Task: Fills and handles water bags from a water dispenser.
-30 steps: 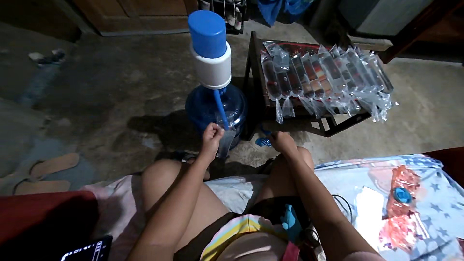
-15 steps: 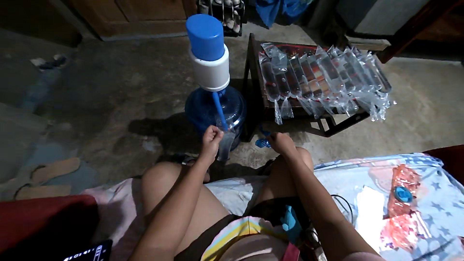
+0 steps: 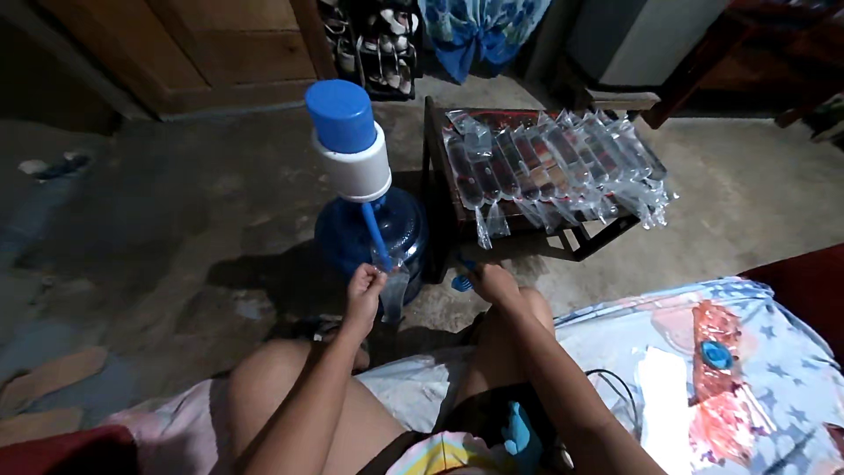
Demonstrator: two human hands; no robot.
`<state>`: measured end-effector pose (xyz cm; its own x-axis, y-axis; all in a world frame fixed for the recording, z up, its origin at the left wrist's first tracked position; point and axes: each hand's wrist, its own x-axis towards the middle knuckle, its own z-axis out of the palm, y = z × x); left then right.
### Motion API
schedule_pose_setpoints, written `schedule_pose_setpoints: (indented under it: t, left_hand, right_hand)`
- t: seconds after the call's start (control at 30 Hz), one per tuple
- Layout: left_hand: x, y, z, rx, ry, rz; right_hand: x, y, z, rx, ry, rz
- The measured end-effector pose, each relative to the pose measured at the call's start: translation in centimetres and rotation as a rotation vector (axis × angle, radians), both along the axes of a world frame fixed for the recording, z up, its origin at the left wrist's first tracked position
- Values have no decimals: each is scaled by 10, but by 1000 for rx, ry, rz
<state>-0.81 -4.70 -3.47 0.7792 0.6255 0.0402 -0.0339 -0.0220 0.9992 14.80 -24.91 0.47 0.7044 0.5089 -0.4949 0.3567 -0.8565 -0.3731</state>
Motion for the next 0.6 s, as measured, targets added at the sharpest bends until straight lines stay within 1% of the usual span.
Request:
schedule_pose_setpoints:
  t: [0.43,0.6]
  left_hand:
    - [1,-4,2,-18,-22,9]
    - [1,-2,-3,-14,-51,0]
  right_hand:
    - [2,-1,-3,6,7,4]
    - [1,-2,-4,22,0,-2]
